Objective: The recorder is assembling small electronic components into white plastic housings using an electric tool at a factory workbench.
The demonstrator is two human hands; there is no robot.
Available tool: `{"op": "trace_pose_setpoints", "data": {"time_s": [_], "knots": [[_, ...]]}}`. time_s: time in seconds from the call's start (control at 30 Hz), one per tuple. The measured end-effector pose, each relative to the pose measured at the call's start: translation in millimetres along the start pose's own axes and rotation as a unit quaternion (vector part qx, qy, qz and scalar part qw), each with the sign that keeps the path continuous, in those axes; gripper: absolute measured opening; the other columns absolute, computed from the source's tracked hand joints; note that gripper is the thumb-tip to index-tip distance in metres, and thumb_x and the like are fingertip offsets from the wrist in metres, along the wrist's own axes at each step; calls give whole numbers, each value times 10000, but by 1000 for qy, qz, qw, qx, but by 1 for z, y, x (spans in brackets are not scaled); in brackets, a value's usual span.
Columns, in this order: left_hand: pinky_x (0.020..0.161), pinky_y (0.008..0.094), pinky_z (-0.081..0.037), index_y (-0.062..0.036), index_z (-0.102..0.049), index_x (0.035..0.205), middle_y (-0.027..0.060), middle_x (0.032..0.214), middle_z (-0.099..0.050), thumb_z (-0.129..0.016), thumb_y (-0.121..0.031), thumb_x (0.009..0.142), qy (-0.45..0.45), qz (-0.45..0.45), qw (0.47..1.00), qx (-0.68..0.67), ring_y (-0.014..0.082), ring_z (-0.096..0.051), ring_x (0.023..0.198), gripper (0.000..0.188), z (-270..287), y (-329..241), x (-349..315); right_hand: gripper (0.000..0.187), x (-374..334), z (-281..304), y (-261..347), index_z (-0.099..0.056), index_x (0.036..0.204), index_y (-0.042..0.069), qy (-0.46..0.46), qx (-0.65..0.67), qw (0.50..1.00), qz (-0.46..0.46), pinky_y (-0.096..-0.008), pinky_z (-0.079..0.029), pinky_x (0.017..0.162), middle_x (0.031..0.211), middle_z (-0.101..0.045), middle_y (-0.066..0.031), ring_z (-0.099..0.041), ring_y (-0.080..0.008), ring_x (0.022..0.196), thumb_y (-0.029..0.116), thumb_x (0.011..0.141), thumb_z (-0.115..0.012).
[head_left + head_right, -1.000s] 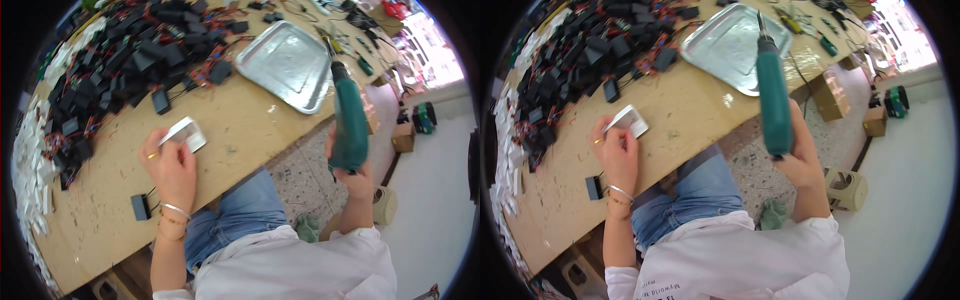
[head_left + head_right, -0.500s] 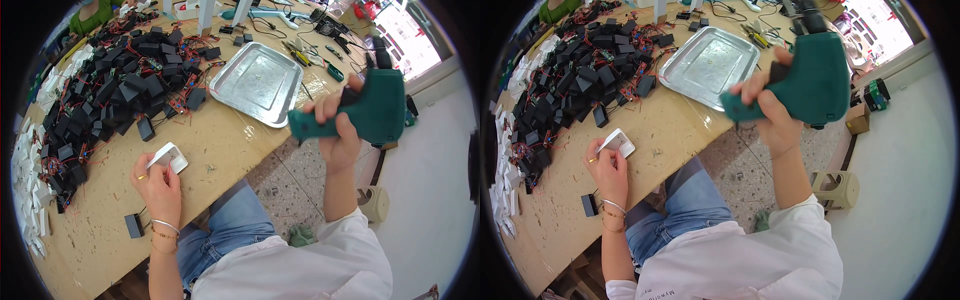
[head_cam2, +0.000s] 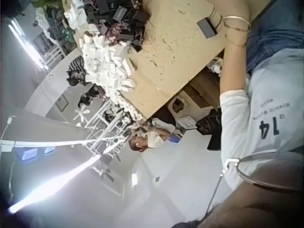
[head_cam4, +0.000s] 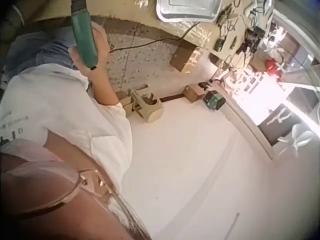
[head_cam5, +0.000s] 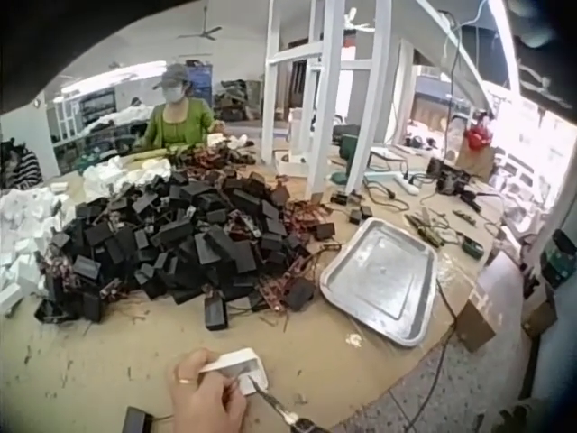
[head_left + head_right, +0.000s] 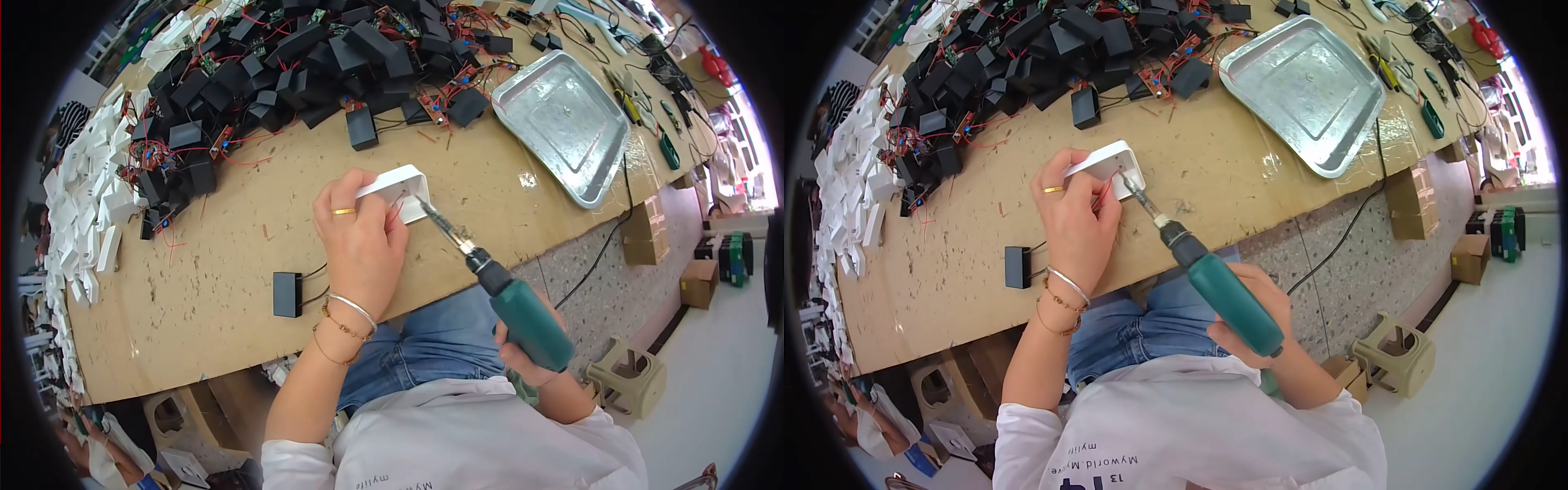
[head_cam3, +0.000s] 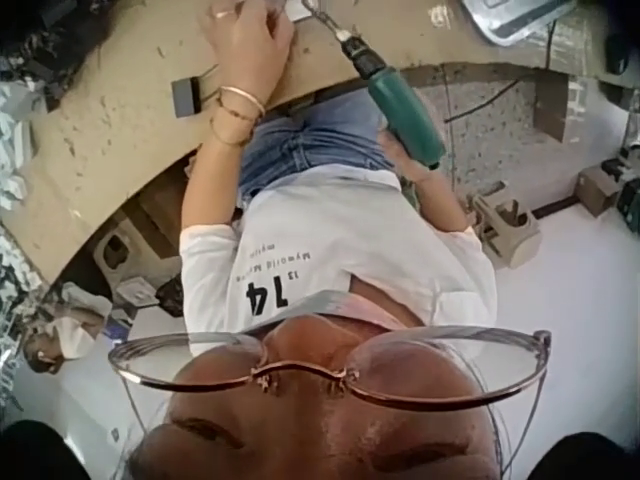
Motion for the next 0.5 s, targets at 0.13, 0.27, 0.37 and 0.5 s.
{"op": "trace_pose_setpoints", "data": {"time_s": [0.13, 0.27, 0.37, 0.5], "knots": [[933, 456, -386, 11, -569, 815, 106, 1209, -478, -663, 6, 731, 1, 1, 1000, -1, 364, -413, 1106, 127, 1, -2, 3, 487, -1, -6, -11, -608, 1099, -39, -10, 8, 999, -53, -334, -487, 731, 925, -639, -122, -623, -261, 836, 288, 776, -769], [936, 455, -387, 13, -565, 809, 106, 1206, -479, -658, 11, 725, 0, 1, 1000, 15, 364, -413, 1107, 125, 0, -1, 2, 543, 0, -14, -19, -591, 1129, -45, -17, 35, 997, -70, -333, -476, 712, 888, -627, -107, -595, -234, 796, 342, 791, -768], [939, 457, -387, 14, -562, 805, 107, 1207, -478, -654, 13, 722, 2, 1, 1000, 15, 365, -410, 1109, 124, -1, -2, 2, 544, 0, -19, -21, -595, 1114, -35, -26, 44, 996, -80, -333, -464, 705, 844, -614, -82, -575, -218, 790, 380, 802, -758], [943, 455, -385, 14, -557, 803, 108, 1213, -479, -655, 14, 718, 6, -4, 1000, 24, 367, -401, 1121, 129, -1, -3, 2, 494, -1, -19, -25, -612, 1032, -1, -23, 27, 995, -98, -333, -450, 707, 848, -594, -75, -558, -220, 791, 424, 814, -740]]}}
Point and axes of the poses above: each hand's wrist, its own x-axis towards the middle knuckle, its own z-axis out of the back of the hand, y = z × x, the point moved 9 cm from there along x, towards the middle knuckle
